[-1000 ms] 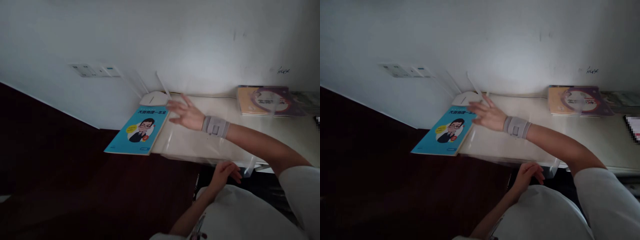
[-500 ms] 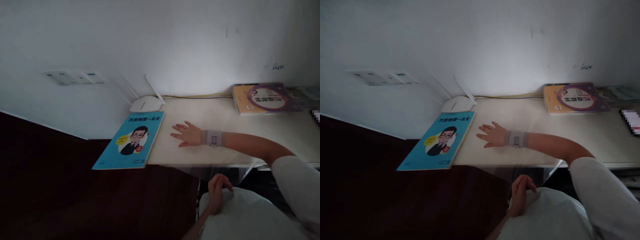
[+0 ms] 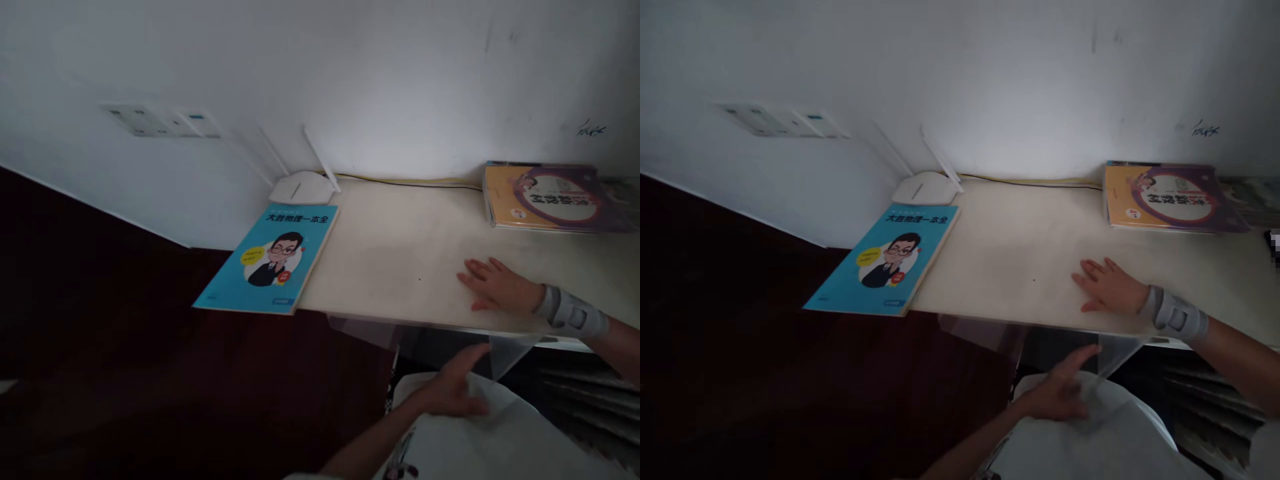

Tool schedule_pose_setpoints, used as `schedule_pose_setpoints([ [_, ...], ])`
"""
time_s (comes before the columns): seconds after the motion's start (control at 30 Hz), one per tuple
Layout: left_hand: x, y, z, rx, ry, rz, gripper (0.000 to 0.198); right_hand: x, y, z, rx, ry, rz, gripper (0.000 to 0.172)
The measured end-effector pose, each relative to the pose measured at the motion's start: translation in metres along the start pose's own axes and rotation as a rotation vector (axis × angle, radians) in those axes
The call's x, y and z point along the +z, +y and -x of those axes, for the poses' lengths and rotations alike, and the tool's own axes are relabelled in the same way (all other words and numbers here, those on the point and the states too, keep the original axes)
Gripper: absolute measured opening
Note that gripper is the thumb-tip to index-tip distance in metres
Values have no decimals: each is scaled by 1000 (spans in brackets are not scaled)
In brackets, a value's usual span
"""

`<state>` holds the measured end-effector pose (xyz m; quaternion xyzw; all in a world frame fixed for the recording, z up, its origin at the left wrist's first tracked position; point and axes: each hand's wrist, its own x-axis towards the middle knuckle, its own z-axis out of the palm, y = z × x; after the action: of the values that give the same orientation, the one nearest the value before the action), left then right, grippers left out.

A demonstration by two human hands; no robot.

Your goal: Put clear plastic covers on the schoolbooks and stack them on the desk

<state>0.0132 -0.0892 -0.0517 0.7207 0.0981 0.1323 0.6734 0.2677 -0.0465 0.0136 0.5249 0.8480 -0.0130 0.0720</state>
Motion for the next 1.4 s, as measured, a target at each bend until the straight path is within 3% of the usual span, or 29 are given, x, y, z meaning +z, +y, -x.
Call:
schedule_pose_setpoints([
  [0.03,4,6,-10,-26,-107,29,104,2,1,-8,10,2,-5,70],
  [0.1,22,13,-34,-17,-337,189,91,2,5,-26,21,-4,-14,73],
  [0.2,55,9,-70,75,-719,481,73,0,11,-48,28,-11,-32,78],
  [0.27,62,7,-82,114,-873,527,65,2,16,-52,18,-9,-40,79],
  [0.3,56,10,-82,125,-877,489,63,5,19,-51,6,-4,-43,80],
  [0.37,24,27,-66,142,-811,307,69,12,26,-43,-25,13,-56,79],
  [0.43,-28,55,-34,202,-710,113,71,19,34,-31,-49,37,-80,78],
  [0.47,-57,70,-15,201,-606,28,66,21,38,-25,-58,40,-95,78],
  [0.5,-87,83,5,175,-432,-70,62,23,43,-19,-66,39,-110,77],
  [0.57,-144,99,39,34,212,-372,56,26,49,-8,-78,26,-129,77],
  [0.63,-193,99,61,-231,681,-808,54,27,53,-1,-81,14,-138,77],
  [0.67,-215,94,68,-379,848,-999,55,28,53,1,-77,12,-140,77],
  [0.7,-233,87,73,-546,938,-1146,58,29,53,3,-66,16,-143,77],
  [0.77,-261,71,78,-855,924,-1282,69,33,50,5,-41,36,-155,77],
  [0.87,-275,52,80,-1039,813,-1381,72,39,44,6,-13,76,-171,76],
  [1.03,-265,50,82,-1073,755,-1463,60,39,41,6,6,105,-163,71],
  [1.27,-280,92,83,-1137,559,-1398,45,45,43,5,-19,153,-177,70],
  [1.4,-276,109,80,-1113,574,-1437,40,45,42,3,-10,158,-179,70],
])
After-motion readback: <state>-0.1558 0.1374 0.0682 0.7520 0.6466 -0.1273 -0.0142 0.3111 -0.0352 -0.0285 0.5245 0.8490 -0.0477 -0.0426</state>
